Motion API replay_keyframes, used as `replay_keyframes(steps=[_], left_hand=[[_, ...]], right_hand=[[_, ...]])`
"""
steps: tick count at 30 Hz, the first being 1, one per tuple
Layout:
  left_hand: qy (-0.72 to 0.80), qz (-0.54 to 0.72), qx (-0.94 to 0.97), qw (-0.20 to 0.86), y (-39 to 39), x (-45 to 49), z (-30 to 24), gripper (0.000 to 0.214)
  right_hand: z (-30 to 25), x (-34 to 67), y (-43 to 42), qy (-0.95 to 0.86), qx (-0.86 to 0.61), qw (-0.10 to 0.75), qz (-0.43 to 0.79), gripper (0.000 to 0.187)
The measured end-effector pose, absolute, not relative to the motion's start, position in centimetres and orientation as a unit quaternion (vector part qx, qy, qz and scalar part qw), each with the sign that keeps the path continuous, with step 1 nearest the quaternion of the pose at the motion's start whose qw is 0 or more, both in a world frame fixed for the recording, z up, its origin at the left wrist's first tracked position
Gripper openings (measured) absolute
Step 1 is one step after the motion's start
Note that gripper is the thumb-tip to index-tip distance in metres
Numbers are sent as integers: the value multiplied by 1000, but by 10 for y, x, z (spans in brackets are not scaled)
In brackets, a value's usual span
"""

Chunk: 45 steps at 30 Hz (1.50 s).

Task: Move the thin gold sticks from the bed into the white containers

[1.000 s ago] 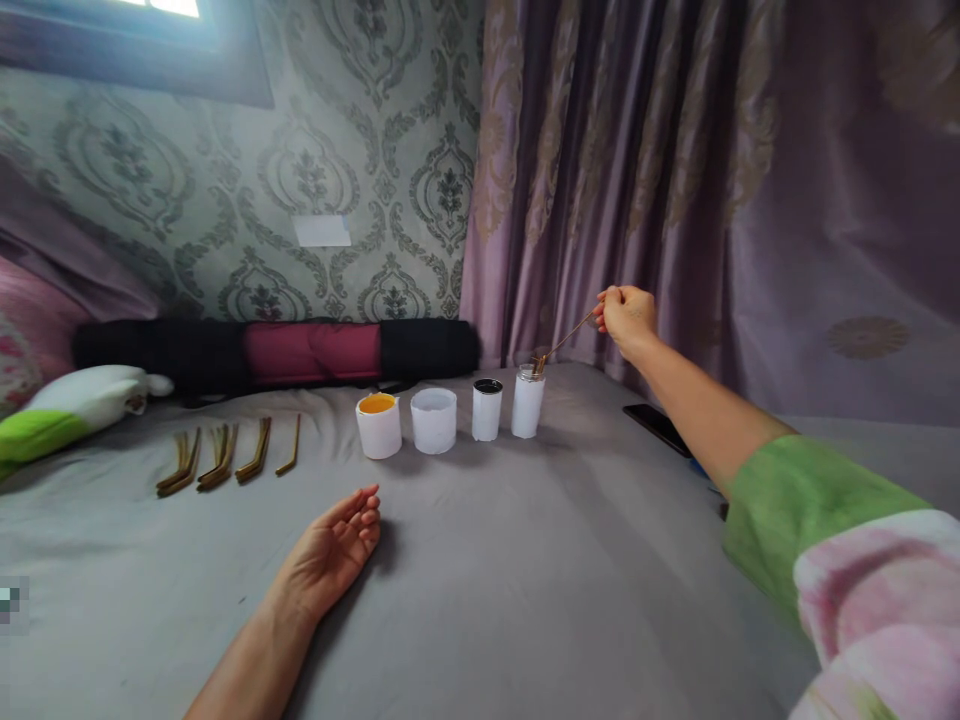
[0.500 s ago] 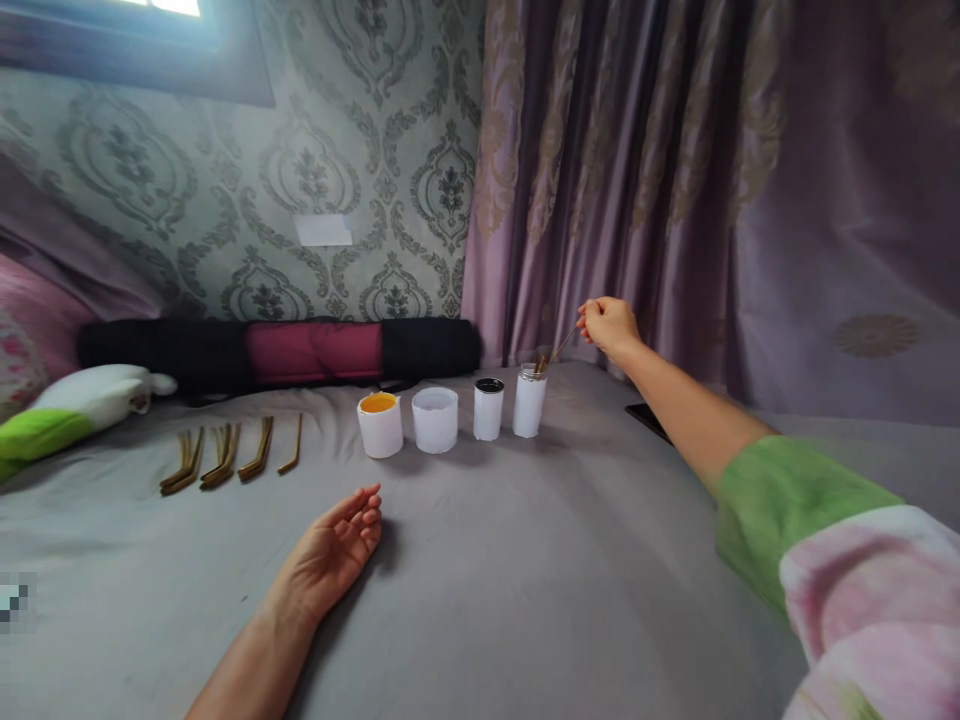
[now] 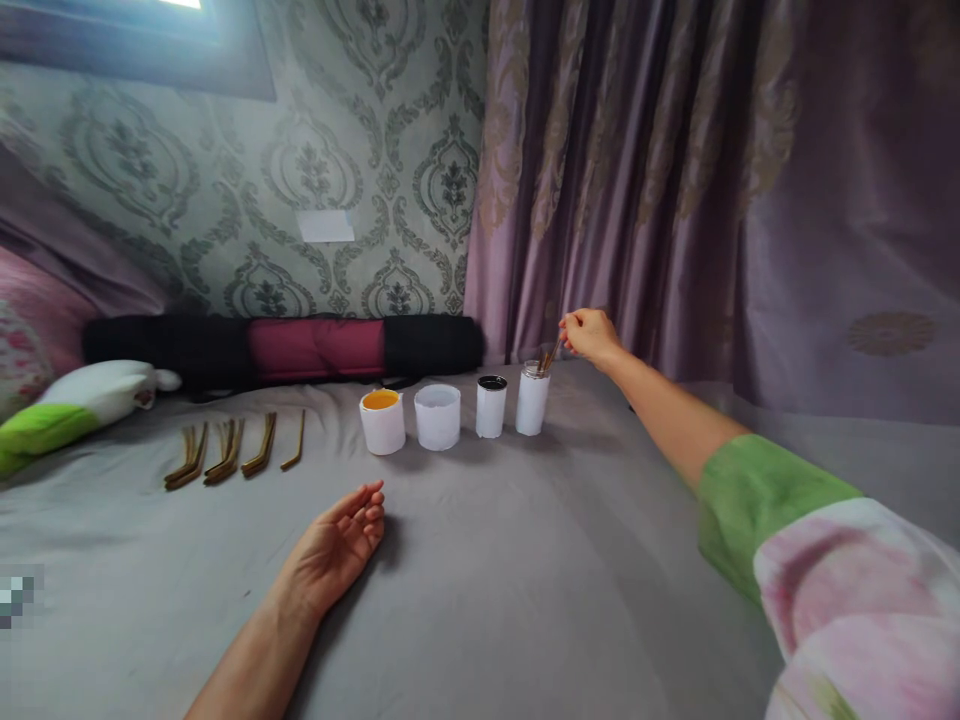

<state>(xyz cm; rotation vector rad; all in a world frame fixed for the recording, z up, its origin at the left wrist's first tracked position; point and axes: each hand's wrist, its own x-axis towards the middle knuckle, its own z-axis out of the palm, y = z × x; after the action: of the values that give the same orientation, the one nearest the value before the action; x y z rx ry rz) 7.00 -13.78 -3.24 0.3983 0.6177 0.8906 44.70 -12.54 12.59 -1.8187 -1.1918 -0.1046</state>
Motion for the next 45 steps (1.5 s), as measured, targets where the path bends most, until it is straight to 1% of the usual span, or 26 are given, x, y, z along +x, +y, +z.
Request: replay_keyframes(steps=[7, 23, 30, 37, 45], left_hand=[[287, 415, 187, 843, -137, 71, -33, 15], [287, 415, 178, 845, -139, 71, -31, 14], [290, 414, 176, 845, -141, 72, -28, 14], [292, 417, 176, 843, -143, 72, -25, 13], [293, 417, 178, 842, -143, 73, -25, 12]], right_hand=[[113, 451, -118, -501, -748, 434, -25, 25], [90, 451, -114, -513, -763, 394, 3, 25], [77, 454, -113, -519, -770, 373, -5, 25], [76, 457, -116, -527, -770, 360, -12, 28], [76, 456, -117, -514, -779, 360, -7, 27]])
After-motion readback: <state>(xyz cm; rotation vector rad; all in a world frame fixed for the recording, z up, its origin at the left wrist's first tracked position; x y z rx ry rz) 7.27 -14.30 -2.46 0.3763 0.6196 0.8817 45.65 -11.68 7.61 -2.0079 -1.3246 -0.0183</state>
